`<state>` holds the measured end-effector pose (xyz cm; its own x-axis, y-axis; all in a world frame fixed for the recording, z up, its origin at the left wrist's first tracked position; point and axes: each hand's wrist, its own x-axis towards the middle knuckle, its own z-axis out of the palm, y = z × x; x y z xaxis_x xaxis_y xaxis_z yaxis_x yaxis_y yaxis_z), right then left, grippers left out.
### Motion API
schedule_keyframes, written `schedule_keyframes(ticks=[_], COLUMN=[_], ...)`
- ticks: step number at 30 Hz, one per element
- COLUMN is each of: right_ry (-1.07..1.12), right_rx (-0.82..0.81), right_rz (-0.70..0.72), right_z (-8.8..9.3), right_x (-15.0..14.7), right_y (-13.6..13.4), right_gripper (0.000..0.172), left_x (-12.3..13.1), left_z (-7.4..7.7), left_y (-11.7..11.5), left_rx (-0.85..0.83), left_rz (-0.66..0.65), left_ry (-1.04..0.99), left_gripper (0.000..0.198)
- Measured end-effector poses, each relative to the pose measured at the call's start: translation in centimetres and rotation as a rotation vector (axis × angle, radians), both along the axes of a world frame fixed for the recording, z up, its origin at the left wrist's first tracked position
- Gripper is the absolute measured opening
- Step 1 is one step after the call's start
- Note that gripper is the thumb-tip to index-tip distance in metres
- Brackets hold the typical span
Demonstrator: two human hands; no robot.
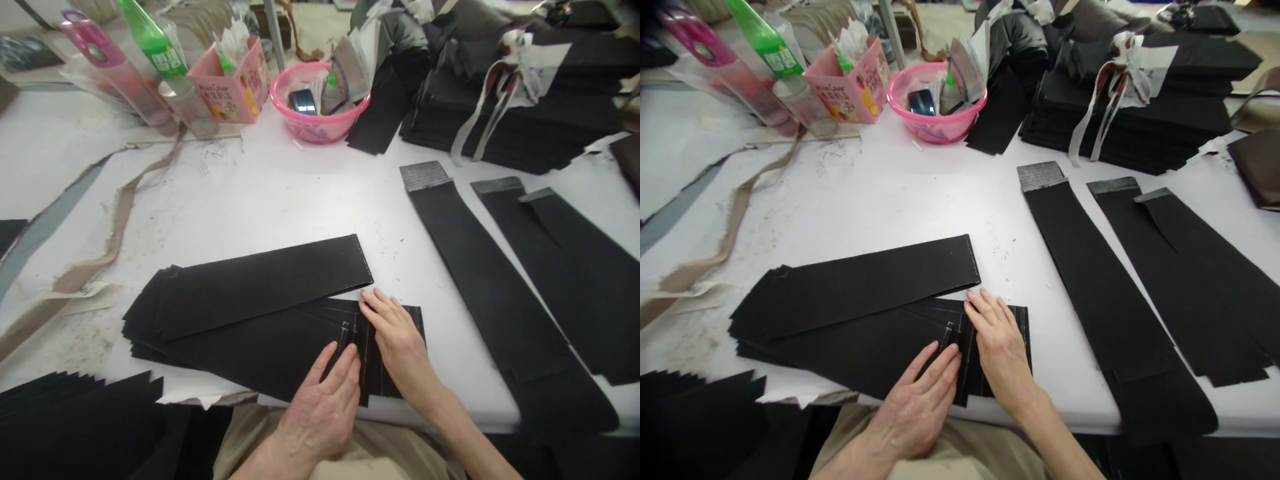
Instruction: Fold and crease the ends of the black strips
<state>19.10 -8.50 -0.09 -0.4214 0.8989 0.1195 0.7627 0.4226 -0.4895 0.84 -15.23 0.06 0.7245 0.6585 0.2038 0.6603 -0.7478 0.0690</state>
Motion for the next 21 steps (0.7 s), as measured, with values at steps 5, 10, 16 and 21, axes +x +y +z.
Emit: schedule_keyframes(ticks=[5,10,16,21], right_ry=[0.09,0.043,0.06,-0.012], right_rx=[-0.008,-0.028,-0.017,-0.015], right_rz=[-0.088,-0.106,-0.143,-0.163], right_z=[0.0,0.3,0.8,0.8], right_x=[-0.2,-0.6,-1.2,-1.7], right_y=[-1.1,-1.0,0.5,1.6], right_gripper=[0.035,0.032,0.01,0.015], left_x=[0.0,0.1,0.0,0.0], left_z=[0.0,-0.4,-0.6,-0.6], left_y=[-0.1,-0.1,0.0,0.0], left_rx=[-0.003,0.018,0.038,0.04], left_rz=[0.009,-0.006,-0.04,-0.054], left_ry=[-0.001,-0.023,-0.014,-0.011], left_gripper=[0.032,0.031,0.035,0.034])
